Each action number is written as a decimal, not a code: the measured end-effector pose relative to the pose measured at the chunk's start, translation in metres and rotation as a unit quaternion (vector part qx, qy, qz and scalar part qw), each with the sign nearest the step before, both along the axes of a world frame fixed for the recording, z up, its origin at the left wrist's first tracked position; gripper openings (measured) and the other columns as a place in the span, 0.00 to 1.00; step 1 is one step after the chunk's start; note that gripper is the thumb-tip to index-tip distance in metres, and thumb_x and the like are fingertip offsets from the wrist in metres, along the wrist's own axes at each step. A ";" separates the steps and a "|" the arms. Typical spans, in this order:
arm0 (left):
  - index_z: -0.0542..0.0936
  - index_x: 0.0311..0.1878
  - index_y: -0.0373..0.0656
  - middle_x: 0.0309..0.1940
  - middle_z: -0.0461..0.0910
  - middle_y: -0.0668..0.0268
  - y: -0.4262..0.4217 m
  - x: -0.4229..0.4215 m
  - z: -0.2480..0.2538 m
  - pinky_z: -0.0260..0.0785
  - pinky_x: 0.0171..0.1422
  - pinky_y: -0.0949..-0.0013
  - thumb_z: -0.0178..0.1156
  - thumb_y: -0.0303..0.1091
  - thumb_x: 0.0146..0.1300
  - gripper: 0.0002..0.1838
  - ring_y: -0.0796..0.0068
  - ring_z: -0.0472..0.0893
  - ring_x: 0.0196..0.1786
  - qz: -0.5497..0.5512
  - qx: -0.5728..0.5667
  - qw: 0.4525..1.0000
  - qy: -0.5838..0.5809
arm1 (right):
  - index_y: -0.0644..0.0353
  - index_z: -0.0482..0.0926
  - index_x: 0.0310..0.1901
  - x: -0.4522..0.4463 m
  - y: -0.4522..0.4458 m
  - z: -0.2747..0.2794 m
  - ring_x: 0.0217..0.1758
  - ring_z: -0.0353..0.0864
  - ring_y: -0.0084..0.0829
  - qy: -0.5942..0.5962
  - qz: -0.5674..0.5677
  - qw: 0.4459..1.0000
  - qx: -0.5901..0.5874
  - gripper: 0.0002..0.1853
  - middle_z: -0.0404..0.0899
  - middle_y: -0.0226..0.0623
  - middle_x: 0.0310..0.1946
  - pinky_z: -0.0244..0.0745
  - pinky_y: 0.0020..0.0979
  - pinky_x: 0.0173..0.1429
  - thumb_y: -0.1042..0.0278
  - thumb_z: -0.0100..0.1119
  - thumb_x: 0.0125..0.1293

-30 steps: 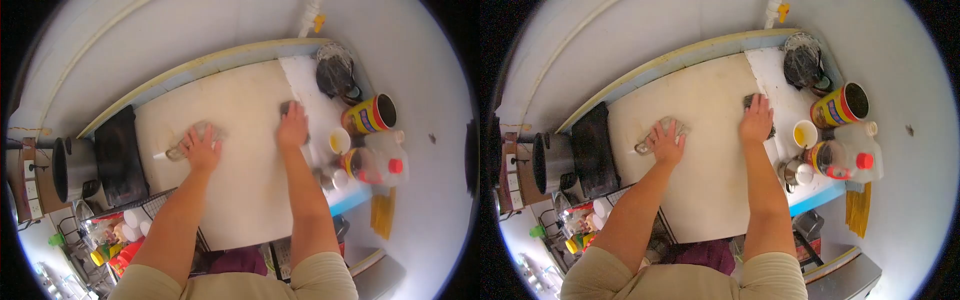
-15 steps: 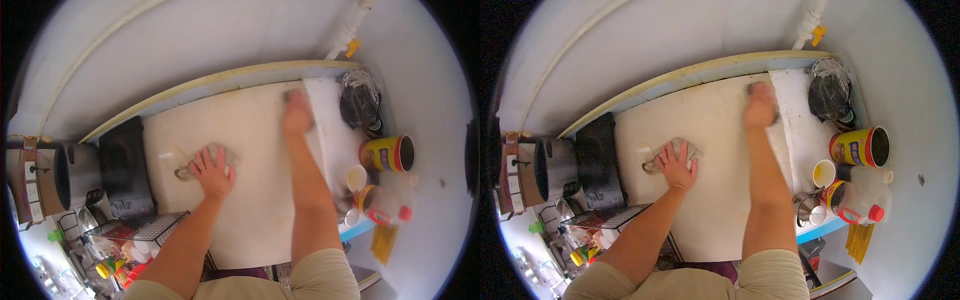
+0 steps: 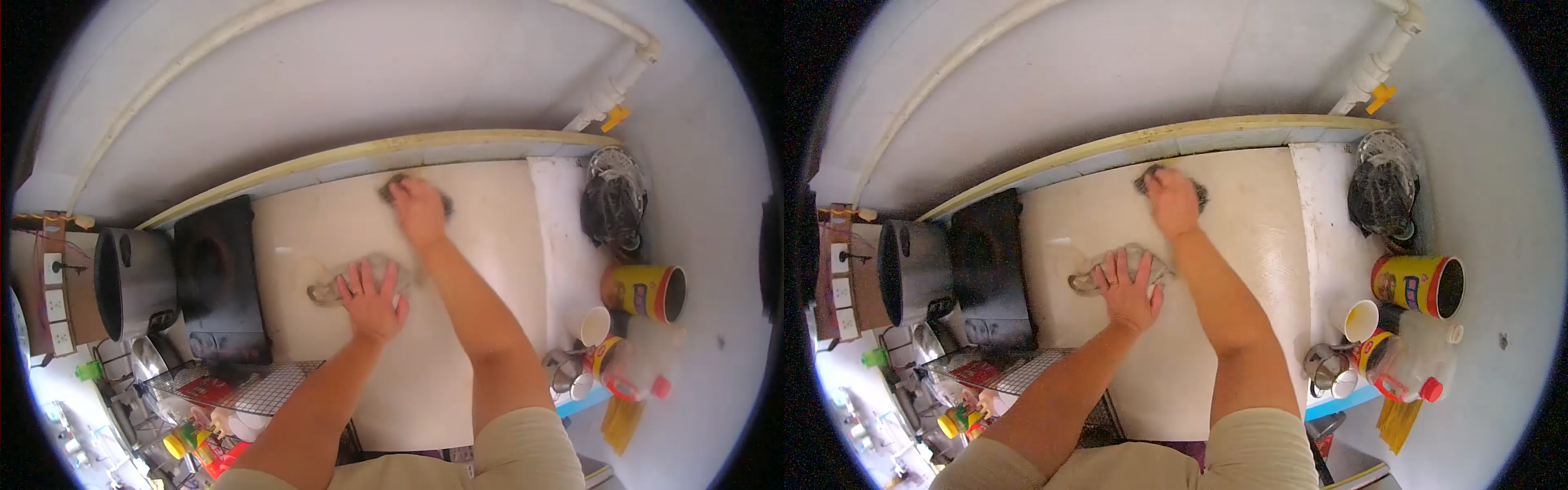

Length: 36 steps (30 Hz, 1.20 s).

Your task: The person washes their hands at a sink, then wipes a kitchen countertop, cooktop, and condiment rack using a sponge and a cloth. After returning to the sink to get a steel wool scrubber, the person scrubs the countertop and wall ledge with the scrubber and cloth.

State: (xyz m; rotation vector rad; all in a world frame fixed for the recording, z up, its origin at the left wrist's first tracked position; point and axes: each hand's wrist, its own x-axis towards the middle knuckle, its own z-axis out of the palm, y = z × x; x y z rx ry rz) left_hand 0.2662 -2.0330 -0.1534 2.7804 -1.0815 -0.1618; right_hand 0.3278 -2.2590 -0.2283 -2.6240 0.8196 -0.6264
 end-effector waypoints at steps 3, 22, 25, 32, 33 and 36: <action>0.67 0.64 0.57 0.65 0.55 0.47 0.002 0.027 -0.004 0.37 0.68 0.35 0.57 0.48 0.51 0.33 0.41 0.50 0.68 -0.080 -0.013 0.997 0.016 | 0.55 0.81 0.44 -0.012 -0.039 -0.012 0.48 0.76 0.43 0.019 0.014 0.999 -0.037 0.13 0.79 0.42 0.44 0.70 0.45 0.52 0.65 0.49 0.62; 0.68 0.63 0.63 0.66 0.55 0.50 0.001 0.051 -0.001 0.36 0.69 0.36 0.58 0.52 0.49 0.34 0.46 0.49 0.70 -0.122 0.017 0.992 0.042 | 0.54 0.78 0.43 -0.026 -0.101 0.068 0.45 0.77 0.36 -0.216 0.133 0.944 -0.211 0.15 0.79 0.33 0.42 0.69 0.38 0.47 0.67 0.64 0.52; 0.68 0.63 0.63 0.67 0.54 0.51 0.001 0.053 -0.003 0.35 0.69 0.35 0.58 0.52 0.48 0.34 0.46 0.49 0.70 -0.124 0.012 0.991 0.043 | 0.52 0.78 0.41 0.005 -0.113 0.079 0.45 0.77 0.34 -0.187 0.190 0.931 -0.251 0.15 0.79 0.29 0.39 0.66 0.38 0.45 0.66 0.66 0.49; 0.68 0.63 0.62 0.67 0.54 0.50 0.000 0.054 -0.002 0.36 0.69 0.35 0.57 0.52 0.47 0.35 0.46 0.49 0.70 -0.136 0.022 0.989 0.047 | 0.56 0.80 0.34 0.102 0.024 0.089 0.30 0.76 0.42 -0.220 0.294 0.922 0.121 0.13 0.78 0.36 0.25 0.68 0.46 0.35 0.58 0.50 0.65; 0.68 0.63 0.63 0.66 0.55 0.50 0.000 0.056 -0.004 0.36 0.69 0.34 0.57 0.52 0.47 0.34 0.46 0.50 0.69 -0.141 0.011 0.989 0.036 | 0.55 0.82 0.30 0.123 0.056 0.091 0.32 0.78 0.40 -0.278 0.281 0.919 0.014 0.16 0.80 0.37 0.27 0.69 0.43 0.36 0.53 0.51 0.63; 0.69 0.62 0.63 0.66 0.56 0.51 0.003 0.057 -0.007 0.36 0.69 0.35 0.57 0.51 0.47 0.34 0.47 0.52 0.69 -0.144 -0.002 0.990 0.012 | 0.53 0.82 0.25 0.141 0.075 0.101 0.31 0.79 0.37 -0.200 0.255 0.936 -0.136 0.18 0.80 0.36 0.25 0.70 0.41 0.34 0.50 0.52 0.61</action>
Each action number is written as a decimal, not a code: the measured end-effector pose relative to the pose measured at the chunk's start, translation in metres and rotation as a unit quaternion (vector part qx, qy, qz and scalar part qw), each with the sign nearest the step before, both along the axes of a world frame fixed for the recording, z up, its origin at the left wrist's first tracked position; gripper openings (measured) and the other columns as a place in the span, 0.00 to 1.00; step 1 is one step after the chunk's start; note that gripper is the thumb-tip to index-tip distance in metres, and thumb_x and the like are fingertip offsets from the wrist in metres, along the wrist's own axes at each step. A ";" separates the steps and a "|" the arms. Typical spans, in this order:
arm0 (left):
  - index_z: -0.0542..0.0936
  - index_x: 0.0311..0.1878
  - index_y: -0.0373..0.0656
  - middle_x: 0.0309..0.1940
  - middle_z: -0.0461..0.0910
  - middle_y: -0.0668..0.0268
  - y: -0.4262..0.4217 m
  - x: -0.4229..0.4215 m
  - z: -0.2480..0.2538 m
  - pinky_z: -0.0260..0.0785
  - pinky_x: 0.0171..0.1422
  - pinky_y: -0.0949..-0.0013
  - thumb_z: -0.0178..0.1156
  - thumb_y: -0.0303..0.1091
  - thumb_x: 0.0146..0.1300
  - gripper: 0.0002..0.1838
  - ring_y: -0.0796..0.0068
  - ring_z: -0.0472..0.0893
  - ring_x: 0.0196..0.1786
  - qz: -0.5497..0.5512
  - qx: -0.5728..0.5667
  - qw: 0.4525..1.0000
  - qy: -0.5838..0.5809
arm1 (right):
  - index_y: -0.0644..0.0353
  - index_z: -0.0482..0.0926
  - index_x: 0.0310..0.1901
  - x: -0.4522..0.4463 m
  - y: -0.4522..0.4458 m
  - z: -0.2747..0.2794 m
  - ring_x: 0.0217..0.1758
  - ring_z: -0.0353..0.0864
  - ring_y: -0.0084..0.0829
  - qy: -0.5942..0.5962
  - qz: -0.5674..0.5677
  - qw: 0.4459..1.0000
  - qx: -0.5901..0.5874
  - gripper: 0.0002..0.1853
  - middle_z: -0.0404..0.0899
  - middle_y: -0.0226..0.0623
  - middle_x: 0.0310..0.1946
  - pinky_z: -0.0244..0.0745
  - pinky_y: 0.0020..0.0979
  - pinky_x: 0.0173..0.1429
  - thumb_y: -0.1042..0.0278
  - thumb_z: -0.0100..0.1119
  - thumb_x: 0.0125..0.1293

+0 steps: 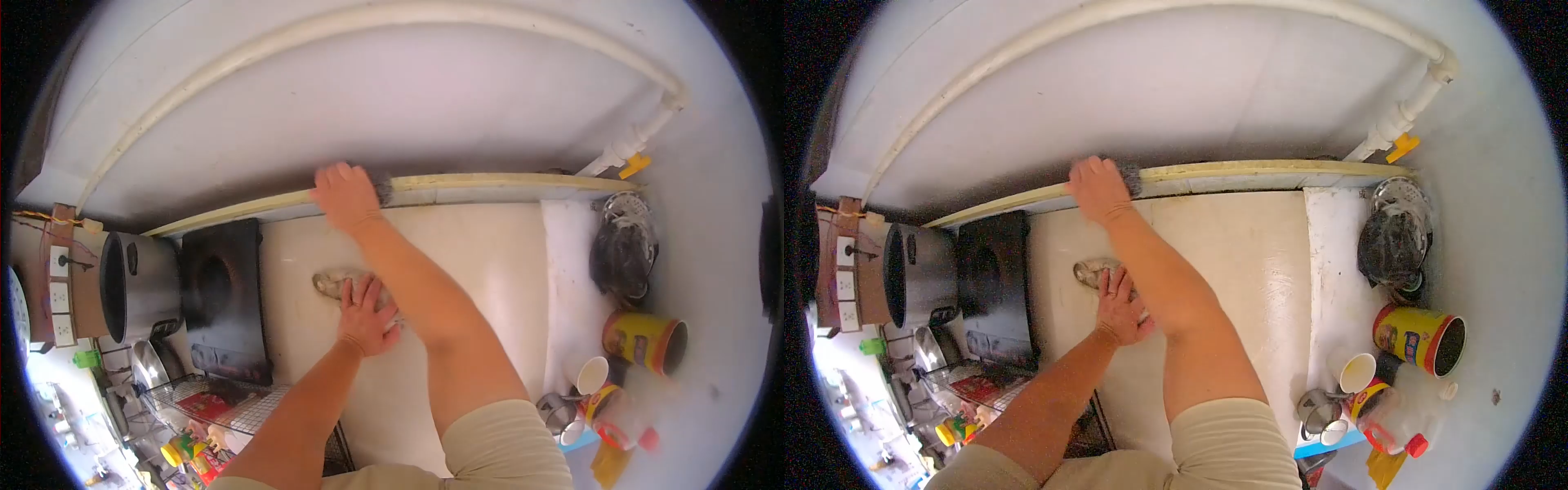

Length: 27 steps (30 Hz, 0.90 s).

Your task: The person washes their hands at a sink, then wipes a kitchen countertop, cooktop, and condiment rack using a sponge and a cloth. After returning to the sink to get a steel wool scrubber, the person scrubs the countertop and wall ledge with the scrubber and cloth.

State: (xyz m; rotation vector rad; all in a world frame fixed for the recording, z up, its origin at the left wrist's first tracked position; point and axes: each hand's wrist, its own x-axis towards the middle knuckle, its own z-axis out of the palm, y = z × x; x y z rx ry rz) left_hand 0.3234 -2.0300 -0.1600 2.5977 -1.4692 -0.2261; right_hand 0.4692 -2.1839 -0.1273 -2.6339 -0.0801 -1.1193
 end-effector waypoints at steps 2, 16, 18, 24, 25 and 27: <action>0.69 0.62 0.59 0.67 0.54 0.50 0.001 -0.002 0.001 0.38 0.70 0.37 0.58 0.51 0.47 0.34 0.46 0.50 0.70 -0.004 0.009 1.000 0.001 | 0.52 0.80 0.21 -0.032 -0.046 0.013 0.28 0.79 0.37 0.243 -0.037 0.969 -0.008 0.18 0.79 0.35 0.21 0.69 0.40 0.31 0.50 0.53 0.59; 0.70 0.62 0.60 0.66 0.55 0.50 0.002 0.001 0.003 0.37 0.70 0.36 0.59 0.50 0.46 0.34 0.46 0.51 0.69 -0.005 -0.003 1.000 0.031 | 0.47 0.80 0.18 -0.039 -0.064 -0.002 0.25 0.76 0.39 0.198 -0.199 0.960 0.023 0.16 0.77 0.35 0.19 0.58 0.42 0.27 0.51 0.50 0.58; 0.70 0.62 0.62 0.65 0.56 0.50 -0.002 0.003 0.000 0.37 0.70 0.36 0.58 0.50 0.46 0.34 0.46 0.51 0.69 -0.004 -0.008 1.000 0.027 | 0.47 0.82 0.21 -0.023 -0.040 0.008 0.28 0.81 0.40 0.205 -0.106 0.973 0.001 0.17 0.81 0.37 0.22 0.66 0.43 0.29 0.50 0.50 0.58; 0.69 0.62 0.64 0.65 0.56 0.50 0.002 0.005 0.000 0.37 0.70 0.36 0.58 0.51 0.46 0.35 0.46 0.52 0.69 -0.013 0.010 1.000 0.016 | 0.58 0.79 0.18 -0.147 -0.261 -0.013 0.21 0.77 0.39 0.240 -0.324 0.915 0.006 0.17 0.77 0.43 0.18 0.66 0.45 0.24 0.58 0.48 0.56; 0.70 0.62 0.61 0.65 0.56 0.49 0.001 0.004 0.000 0.37 0.70 0.36 0.59 0.50 0.45 0.35 0.45 0.52 0.69 -0.013 -0.001 1.000 0.016 | 0.59 0.77 0.15 -0.167 -0.286 -0.003 0.17 0.74 0.41 0.087 -0.316 0.935 -0.139 0.17 0.73 0.44 0.14 0.63 0.45 0.23 0.59 0.48 0.55; 0.70 0.62 0.59 0.65 0.56 0.48 0.002 0.001 0.002 0.38 0.70 0.36 0.59 0.49 0.44 0.35 0.44 0.53 0.68 -0.015 -0.008 1.000 0.019 | 0.57 0.76 0.14 -0.155 -0.260 -0.003 0.19 0.74 0.40 0.065 -0.399 0.911 -0.081 0.17 0.73 0.43 0.15 0.64 0.44 0.24 0.60 0.48 0.55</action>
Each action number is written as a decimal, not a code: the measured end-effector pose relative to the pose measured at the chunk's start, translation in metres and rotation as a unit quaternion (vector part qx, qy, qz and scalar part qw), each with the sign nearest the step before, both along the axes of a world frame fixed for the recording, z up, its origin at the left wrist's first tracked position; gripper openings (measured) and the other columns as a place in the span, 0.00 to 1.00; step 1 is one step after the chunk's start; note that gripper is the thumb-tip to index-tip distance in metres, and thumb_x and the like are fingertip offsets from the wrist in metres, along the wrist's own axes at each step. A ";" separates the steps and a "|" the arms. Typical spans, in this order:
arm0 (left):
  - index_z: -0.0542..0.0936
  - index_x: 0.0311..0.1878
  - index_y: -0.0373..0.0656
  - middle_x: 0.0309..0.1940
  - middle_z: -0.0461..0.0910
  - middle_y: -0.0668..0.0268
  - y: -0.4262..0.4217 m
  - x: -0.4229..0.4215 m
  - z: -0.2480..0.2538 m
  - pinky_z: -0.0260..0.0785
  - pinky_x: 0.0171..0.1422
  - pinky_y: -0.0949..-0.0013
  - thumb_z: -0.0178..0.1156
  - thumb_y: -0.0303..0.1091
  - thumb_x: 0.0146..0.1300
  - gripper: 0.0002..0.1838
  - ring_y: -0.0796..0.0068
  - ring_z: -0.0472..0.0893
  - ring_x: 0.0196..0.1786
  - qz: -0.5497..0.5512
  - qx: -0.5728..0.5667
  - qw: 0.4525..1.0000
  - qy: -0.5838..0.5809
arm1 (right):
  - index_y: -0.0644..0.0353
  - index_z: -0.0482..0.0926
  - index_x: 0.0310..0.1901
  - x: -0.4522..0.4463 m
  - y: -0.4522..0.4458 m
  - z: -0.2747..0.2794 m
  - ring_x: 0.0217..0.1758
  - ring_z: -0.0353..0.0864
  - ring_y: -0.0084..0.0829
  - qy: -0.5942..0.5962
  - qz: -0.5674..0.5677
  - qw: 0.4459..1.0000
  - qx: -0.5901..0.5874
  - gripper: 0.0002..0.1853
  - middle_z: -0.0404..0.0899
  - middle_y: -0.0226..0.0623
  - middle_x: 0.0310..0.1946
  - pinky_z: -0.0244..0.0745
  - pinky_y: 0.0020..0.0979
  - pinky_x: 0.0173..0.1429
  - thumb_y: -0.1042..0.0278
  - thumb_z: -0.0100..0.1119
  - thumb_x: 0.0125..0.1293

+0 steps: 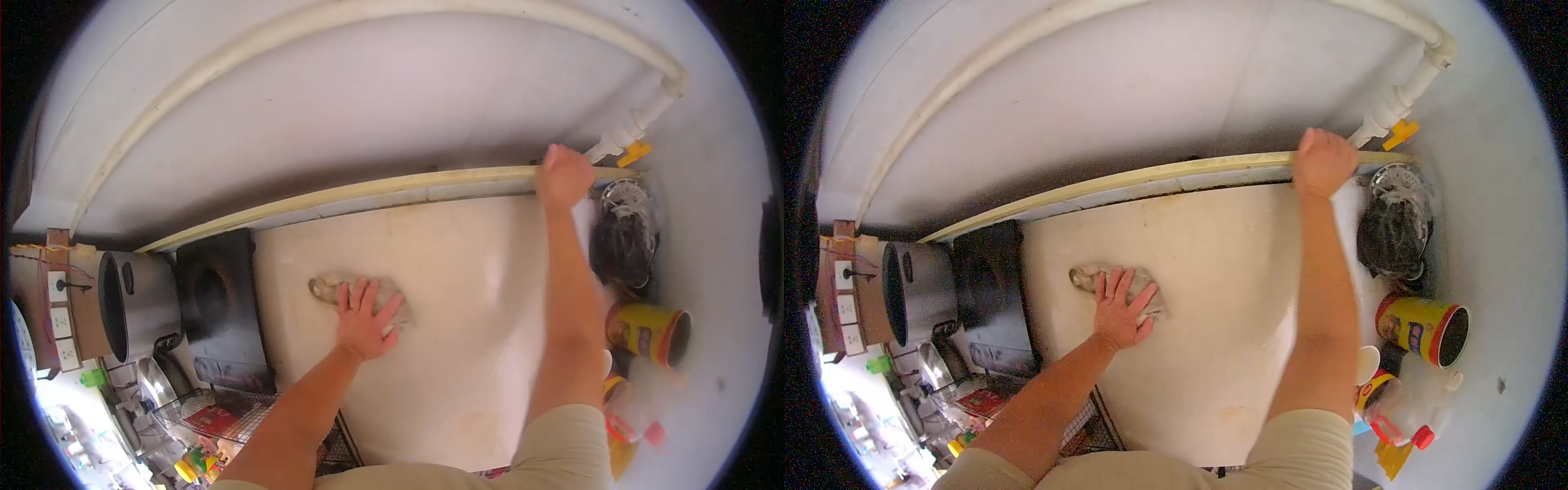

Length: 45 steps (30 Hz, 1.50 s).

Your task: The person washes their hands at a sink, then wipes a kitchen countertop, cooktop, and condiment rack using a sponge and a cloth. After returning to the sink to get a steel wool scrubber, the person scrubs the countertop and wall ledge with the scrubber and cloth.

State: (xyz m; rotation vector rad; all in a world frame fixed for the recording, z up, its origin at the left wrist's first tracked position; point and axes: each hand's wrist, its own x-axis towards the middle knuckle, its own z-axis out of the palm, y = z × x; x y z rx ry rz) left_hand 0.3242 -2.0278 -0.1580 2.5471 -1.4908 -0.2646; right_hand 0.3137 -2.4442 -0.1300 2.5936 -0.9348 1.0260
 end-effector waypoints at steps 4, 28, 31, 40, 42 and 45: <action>0.69 0.62 0.63 0.66 0.55 0.51 -0.003 0.000 0.001 0.37 0.70 0.36 0.57 0.51 0.46 0.34 0.46 0.51 0.69 0.001 0.038 0.999 0.000 | 0.49 0.76 0.13 0.067 0.131 -0.003 0.24 0.76 0.39 0.013 0.071 0.995 0.066 0.09 0.76 0.37 0.18 0.57 0.44 0.25 0.62 0.57 0.47; 0.72 0.59 0.56 0.63 0.59 0.52 -0.003 0.005 -0.001 0.40 0.70 0.38 0.58 0.47 0.45 0.32 0.46 0.55 0.67 -0.016 -0.024 0.999 -0.023 | 0.64 0.74 0.52 -0.029 -0.015 -0.039 0.62 0.68 0.44 -0.156 -0.023 0.983 0.095 0.16 0.74 0.47 0.54 0.59 0.44 0.67 0.65 0.46 0.66; 0.72 0.59 0.56 0.62 0.59 0.51 -0.007 0.008 0.002 0.40 0.70 0.38 0.58 0.47 0.44 0.33 0.46 0.55 0.67 -0.018 -0.021 0.999 -0.022 | 0.63 0.73 0.53 0.003 0.047 -0.049 0.63 0.68 0.44 -0.145 0.038 0.978 0.146 0.16 0.73 0.47 0.55 0.59 0.42 0.67 0.69 0.48 0.66; 0.73 0.59 0.56 0.63 0.58 0.51 -0.004 0.007 0.001 0.40 0.70 0.39 0.58 0.48 0.44 0.33 0.47 0.54 0.67 -0.021 -0.013 1.000 -0.018 | 0.64 0.77 0.50 -0.031 0.001 -0.028 0.57 0.71 0.43 -0.166 -0.048 0.980 0.099 0.14 0.75 0.43 0.53 0.65 0.41 0.61 0.71 0.53 0.63; 0.73 0.59 0.56 0.63 0.58 0.51 -0.006 0.007 0.002 0.40 0.70 0.39 0.58 0.48 0.44 0.33 0.47 0.53 0.68 -0.020 -0.016 1.000 -0.017 | 0.65 0.78 0.47 -0.019 0.014 -0.023 0.53 0.72 0.45 -0.212 -0.100 0.963 0.134 0.13 0.76 0.41 0.49 0.66 0.42 0.59 0.72 0.57 0.61; 0.73 0.59 0.58 0.63 0.59 0.51 -0.006 0.006 0.001 0.40 0.70 0.38 0.58 0.48 0.44 0.33 0.48 0.54 0.67 -0.026 -0.023 0.999 -0.013 | 0.64 0.79 0.40 0.007 0.059 -0.033 0.44 0.74 0.42 -0.326 0.034 0.892 0.311 0.09 0.78 0.39 0.38 0.69 0.40 0.52 0.69 0.59 0.60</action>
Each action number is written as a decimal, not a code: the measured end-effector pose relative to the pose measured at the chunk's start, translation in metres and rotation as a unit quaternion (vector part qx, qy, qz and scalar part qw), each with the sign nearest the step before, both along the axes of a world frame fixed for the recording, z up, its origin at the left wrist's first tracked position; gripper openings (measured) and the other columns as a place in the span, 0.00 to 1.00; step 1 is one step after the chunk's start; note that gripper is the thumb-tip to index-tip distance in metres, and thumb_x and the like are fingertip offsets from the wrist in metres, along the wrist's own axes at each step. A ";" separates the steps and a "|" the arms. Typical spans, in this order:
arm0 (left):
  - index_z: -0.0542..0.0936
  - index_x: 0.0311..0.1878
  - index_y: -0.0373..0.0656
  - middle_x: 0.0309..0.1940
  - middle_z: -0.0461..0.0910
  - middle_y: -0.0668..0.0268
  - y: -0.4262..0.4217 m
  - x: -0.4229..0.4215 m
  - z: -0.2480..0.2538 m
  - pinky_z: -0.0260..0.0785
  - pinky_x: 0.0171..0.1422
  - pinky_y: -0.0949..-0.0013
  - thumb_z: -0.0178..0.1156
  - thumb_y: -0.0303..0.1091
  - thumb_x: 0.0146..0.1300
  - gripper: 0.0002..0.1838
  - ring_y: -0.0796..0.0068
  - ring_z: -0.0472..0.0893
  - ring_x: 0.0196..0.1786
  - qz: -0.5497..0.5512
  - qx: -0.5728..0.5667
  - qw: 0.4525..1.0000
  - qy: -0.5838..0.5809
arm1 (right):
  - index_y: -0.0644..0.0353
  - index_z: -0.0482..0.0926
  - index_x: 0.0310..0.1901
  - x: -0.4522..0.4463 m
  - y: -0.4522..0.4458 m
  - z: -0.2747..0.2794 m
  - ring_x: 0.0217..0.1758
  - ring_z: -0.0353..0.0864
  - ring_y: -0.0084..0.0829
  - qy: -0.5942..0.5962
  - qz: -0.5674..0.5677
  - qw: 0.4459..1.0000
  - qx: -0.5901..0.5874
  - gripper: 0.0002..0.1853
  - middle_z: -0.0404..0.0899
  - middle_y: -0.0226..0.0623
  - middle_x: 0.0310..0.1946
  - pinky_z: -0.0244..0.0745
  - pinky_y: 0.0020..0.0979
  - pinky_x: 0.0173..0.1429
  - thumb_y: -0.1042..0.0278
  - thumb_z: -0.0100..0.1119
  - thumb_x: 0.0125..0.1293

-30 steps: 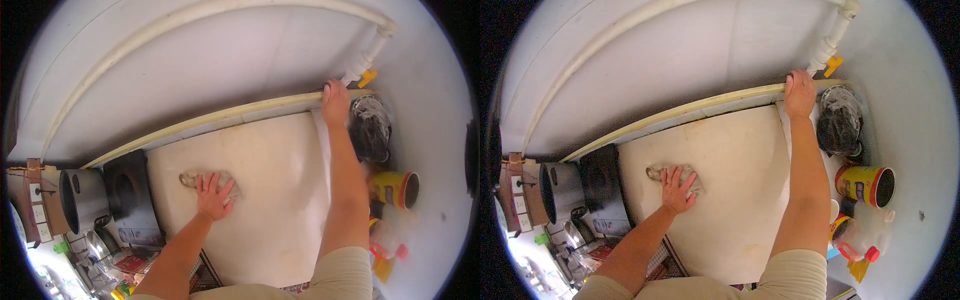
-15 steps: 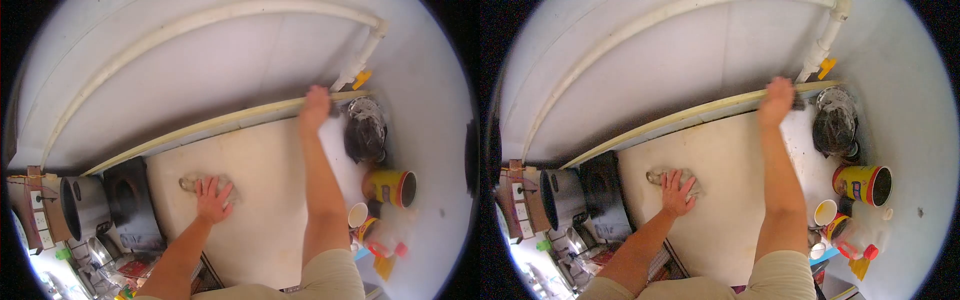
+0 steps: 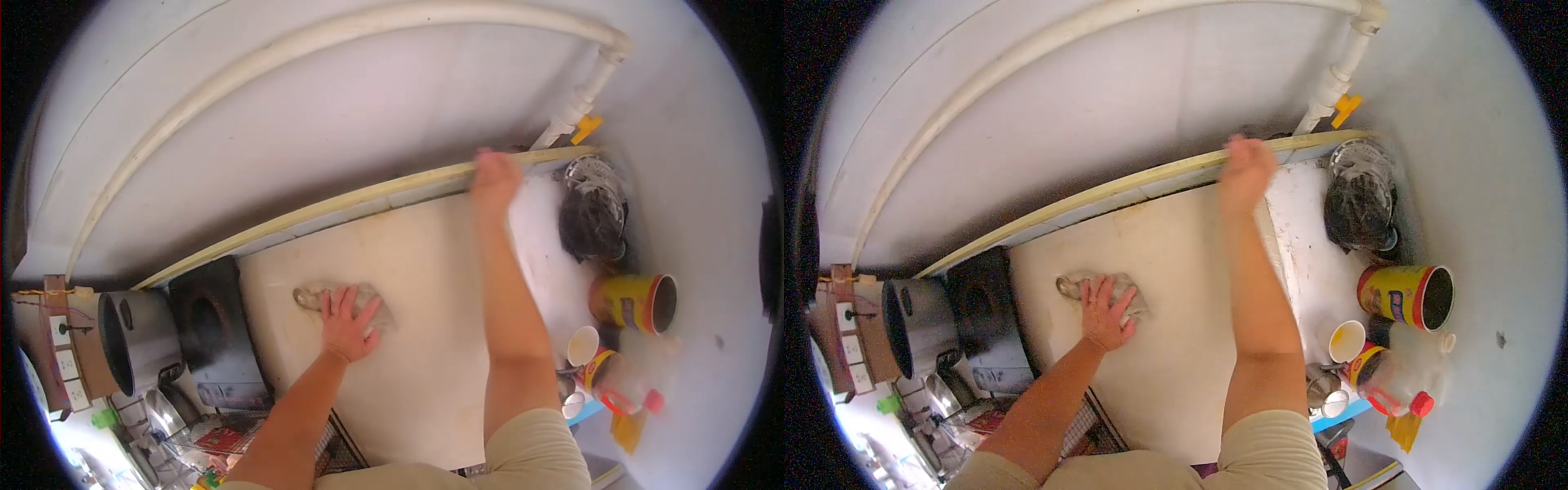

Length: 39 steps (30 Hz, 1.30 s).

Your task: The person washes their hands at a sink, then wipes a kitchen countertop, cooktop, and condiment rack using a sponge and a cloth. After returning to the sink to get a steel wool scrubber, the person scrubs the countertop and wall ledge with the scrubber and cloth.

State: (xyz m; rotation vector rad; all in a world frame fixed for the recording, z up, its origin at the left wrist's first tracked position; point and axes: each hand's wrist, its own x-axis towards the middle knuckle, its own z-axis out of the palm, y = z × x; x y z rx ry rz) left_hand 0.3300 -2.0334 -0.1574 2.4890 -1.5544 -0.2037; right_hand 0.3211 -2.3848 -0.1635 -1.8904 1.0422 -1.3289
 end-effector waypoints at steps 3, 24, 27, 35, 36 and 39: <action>0.73 0.59 0.60 0.63 0.60 0.52 -0.002 0.004 0.001 0.41 0.69 0.38 0.59 0.48 0.44 0.32 0.48 0.56 0.66 -0.002 -0.003 1.000 0.006 | 0.62 0.80 0.37 0.001 0.016 0.013 0.40 0.75 0.40 0.082 0.066 0.974 -0.203 0.07 0.78 0.41 0.33 0.71 0.38 0.48 0.69 0.60 0.59; 0.71 0.60 0.60 0.61 0.61 0.54 -0.041 0.063 -0.005 0.43 0.71 0.43 0.60 0.45 0.45 0.33 0.50 0.57 0.67 -0.003 -0.016 1.000 0.011 | 0.58 0.77 0.23 0.004 -0.027 0.024 0.32 0.74 0.42 0.290 -0.021 0.900 -0.323 0.14 0.76 0.39 0.27 0.65 0.44 0.40 0.58 0.54 0.60; 0.71 0.59 0.59 0.61 0.61 0.54 -0.044 0.068 -0.006 0.43 0.71 0.43 0.59 0.47 0.46 0.32 0.50 0.57 0.67 0.002 -0.022 1.000 0.000 | 0.55 0.78 0.22 0.049 0.028 0.023 0.30 0.75 0.40 0.395 0.061 0.888 -0.226 0.16 0.77 0.38 0.25 0.65 0.44 0.39 0.57 0.50 0.61; 0.72 0.59 0.57 0.61 0.61 0.53 -0.048 0.075 -0.013 0.43 0.71 0.42 0.59 0.49 0.47 0.32 0.51 0.56 0.67 -0.007 -0.032 0.999 -0.033 | 0.52 0.81 0.30 0.119 0.157 0.038 0.36 0.77 0.36 0.286 0.295 0.889 -0.201 0.15 0.79 0.37 0.32 0.65 0.43 0.40 0.53 0.48 0.61; 0.72 0.59 0.57 0.61 0.61 0.53 -0.047 0.071 -0.010 0.43 0.71 0.42 0.59 0.48 0.47 0.31 0.51 0.56 0.67 -0.002 -0.018 1.000 -0.015 | 0.52 0.80 0.27 0.109 0.140 0.041 0.34 0.77 0.36 0.339 0.322 0.860 -0.207 0.16 0.79 0.36 0.29 0.64 0.43 0.38 0.51 0.49 0.60; 0.72 0.59 0.57 0.61 0.61 0.53 -0.053 0.073 -0.002 0.43 0.71 0.43 0.60 0.47 0.46 0.31 0.51 0.58 0.66 0.001 -0.007 1.000 0.015 | 0.51 0.78 0.20 0.057 0.052 0.040 0.29 0.76 0.37 0.402 0.199 0.851 -0.272 0.15 0.77 0.34 0.21 0.62 0.44 0.33 0.52 0.52 0.55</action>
